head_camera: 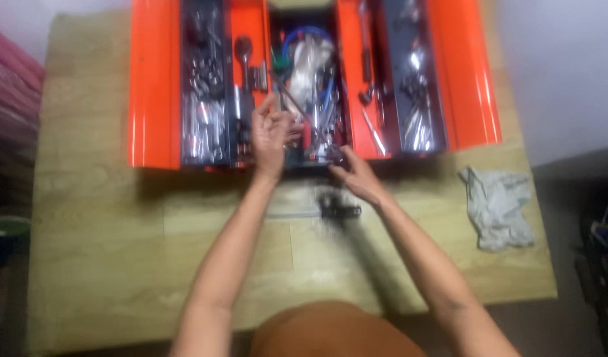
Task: The person removes various tools from an open orange toolbox and places them onto the wooden table. They handle wrenches, pliers, a pressure gauge, and other items one by one, creating a pile on the surface.
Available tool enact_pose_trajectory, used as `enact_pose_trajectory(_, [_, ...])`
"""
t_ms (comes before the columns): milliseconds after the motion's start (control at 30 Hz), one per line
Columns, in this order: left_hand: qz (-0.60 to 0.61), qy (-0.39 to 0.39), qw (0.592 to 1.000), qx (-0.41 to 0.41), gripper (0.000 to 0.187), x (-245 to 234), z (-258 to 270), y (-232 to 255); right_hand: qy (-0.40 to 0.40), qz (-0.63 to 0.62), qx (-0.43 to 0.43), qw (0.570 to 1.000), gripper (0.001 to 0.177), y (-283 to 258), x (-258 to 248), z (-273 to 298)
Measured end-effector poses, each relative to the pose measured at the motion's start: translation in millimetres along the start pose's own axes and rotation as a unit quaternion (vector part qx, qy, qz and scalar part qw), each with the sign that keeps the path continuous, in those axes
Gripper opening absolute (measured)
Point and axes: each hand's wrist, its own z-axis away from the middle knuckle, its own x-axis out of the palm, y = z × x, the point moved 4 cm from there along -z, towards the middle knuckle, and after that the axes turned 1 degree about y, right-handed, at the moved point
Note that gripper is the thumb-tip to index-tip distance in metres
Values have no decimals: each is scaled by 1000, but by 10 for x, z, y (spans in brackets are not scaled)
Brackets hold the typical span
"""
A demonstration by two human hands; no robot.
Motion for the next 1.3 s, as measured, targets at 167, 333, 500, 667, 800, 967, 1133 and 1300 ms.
enact_pose_trajectory(167, [-83, -68, 974, -198, 44, -357, 812, 97, -1, 236, 33, 971, 48, 295, -172, 574])
enact_pose_trajectory(333, [-353, -145, 895, -229, 52, -559, 1422, 23, -34, 411, 27, 911, 44, 670, -4, 753])
enact_pose_trajectory(500, [-569, -253, 719, -310, 65, -678, 1717, -261, -45, 437, 51, 897, 40, 895, 192, 681])
enact_pose_trajectory(667, [-615, -288, 677, -282, 66, -754, 1829, -540, -59, 434, 52, 897, 38, 1016, 353, 636])
enact_pose_trajectory(800, [-615, -291, 658, -323, 74, -852, 1859, -694, -70, 411, 52, 907, 44, 1019, 370, 613])
enact_pose_trajectory(967, [-613, -305, 668, -289, 69, -848, 1804, -627, -71, 369, 22, 927, 41, 748, 400, 527])
enact_pose_trajectory(1133, [-534, -250, 788, -177, 48, -490, 1487, -204, 5, 57, 53, 997, 28, 273, 495, 136])
enact_pose_trajectory(1300, [-460, -122, 878, -48, 34, -118, 946, 257, 138, 121, -88, 979, 24, -152, 484, -592])
